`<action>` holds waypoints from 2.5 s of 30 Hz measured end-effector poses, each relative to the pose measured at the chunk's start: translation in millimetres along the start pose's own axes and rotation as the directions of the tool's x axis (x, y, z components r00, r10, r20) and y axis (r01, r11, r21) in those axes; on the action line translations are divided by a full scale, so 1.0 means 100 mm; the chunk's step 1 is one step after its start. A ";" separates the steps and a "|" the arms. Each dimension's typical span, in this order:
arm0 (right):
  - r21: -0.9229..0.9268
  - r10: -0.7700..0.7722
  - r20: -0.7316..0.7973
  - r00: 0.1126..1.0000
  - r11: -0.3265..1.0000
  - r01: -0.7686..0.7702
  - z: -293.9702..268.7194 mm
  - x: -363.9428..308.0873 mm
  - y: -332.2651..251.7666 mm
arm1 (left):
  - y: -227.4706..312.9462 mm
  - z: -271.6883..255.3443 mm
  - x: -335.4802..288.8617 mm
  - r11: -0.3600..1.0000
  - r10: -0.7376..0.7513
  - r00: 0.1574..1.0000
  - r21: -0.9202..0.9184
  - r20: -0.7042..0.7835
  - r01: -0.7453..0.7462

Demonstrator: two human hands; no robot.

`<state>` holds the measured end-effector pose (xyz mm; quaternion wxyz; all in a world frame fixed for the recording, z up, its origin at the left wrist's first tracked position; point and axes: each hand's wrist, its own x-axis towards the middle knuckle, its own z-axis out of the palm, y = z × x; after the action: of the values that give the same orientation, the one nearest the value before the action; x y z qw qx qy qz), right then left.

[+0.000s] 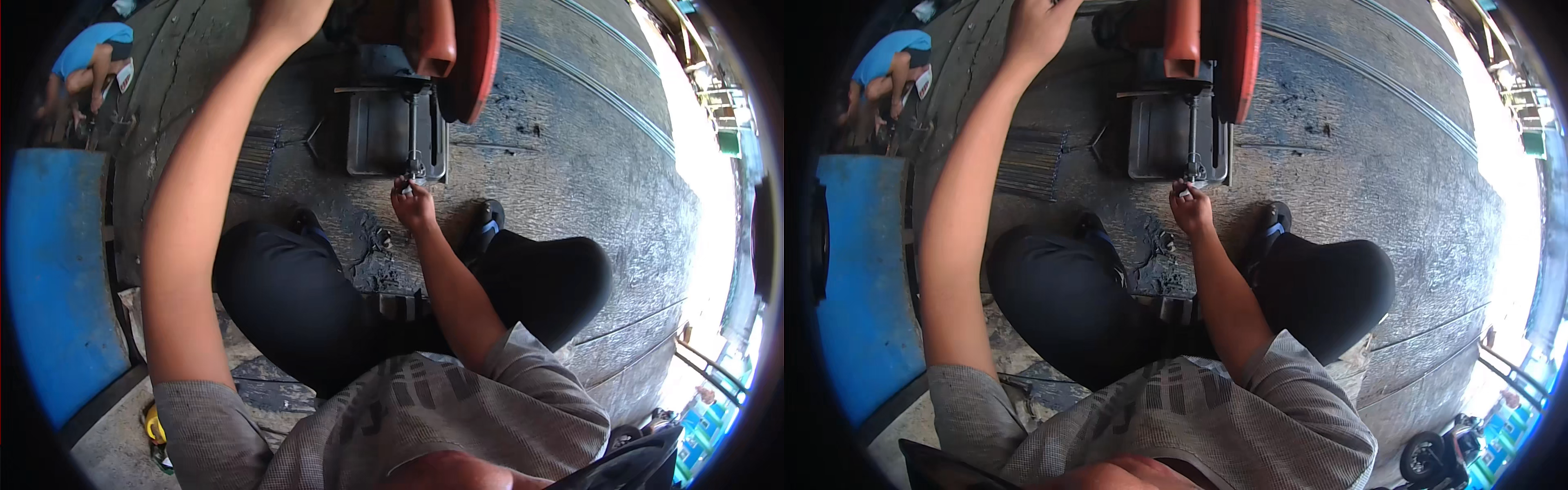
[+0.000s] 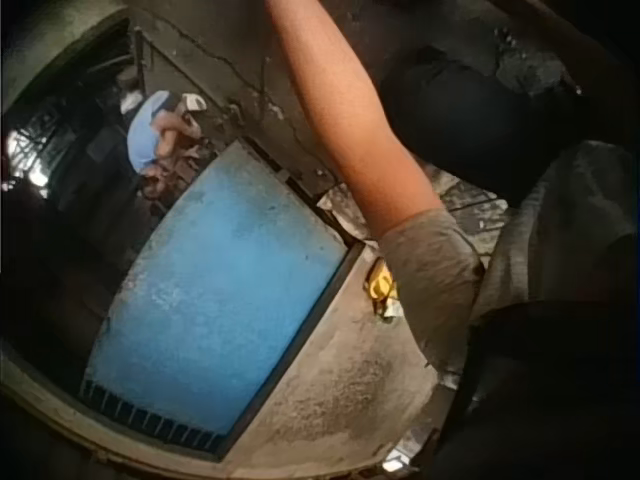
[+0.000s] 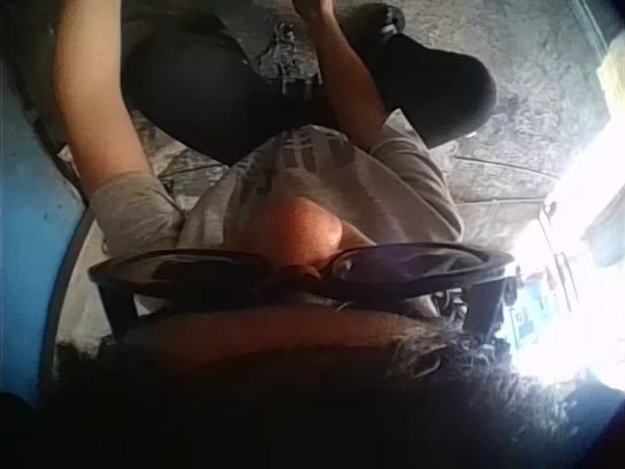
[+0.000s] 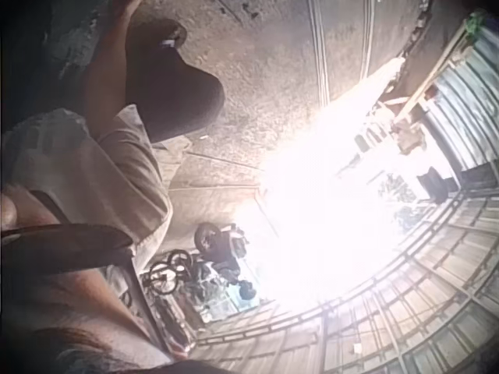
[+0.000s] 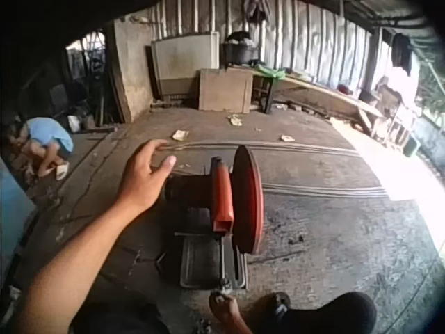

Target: Using a metal chop saw to cut metal rods to length.

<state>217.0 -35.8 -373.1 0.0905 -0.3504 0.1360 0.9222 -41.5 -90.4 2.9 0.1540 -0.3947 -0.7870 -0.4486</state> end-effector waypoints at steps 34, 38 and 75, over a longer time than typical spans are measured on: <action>-0.611 -0.719 -0.157 0.677 0.609 0.506 -0.17 0.08 0.08 | 0.45 1.08 -0.16 0.994 0.052 0.993 0.095 0.104 -0.062; -0.678 -0.594 0.725 0.349 -0.523 0.517 0.01 -0.43 0.45 | 0.57 1.15 -0.15 0.997 0.011 0.994 0.079 0.109 -0.020; -0.693 -0.670 0.136 0.730 0.462 0.553 -0.07 -0.01 0.10 | 0.62 1.15 -0.16 1.000 -0.022 0.993 0.015 0.120 0.020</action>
<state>219.4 -47.3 -375.6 0.2665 -0.4530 -0.3482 0.7762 28.7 14.4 -33.3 0.1046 -0.4116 -0.8019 -0.4202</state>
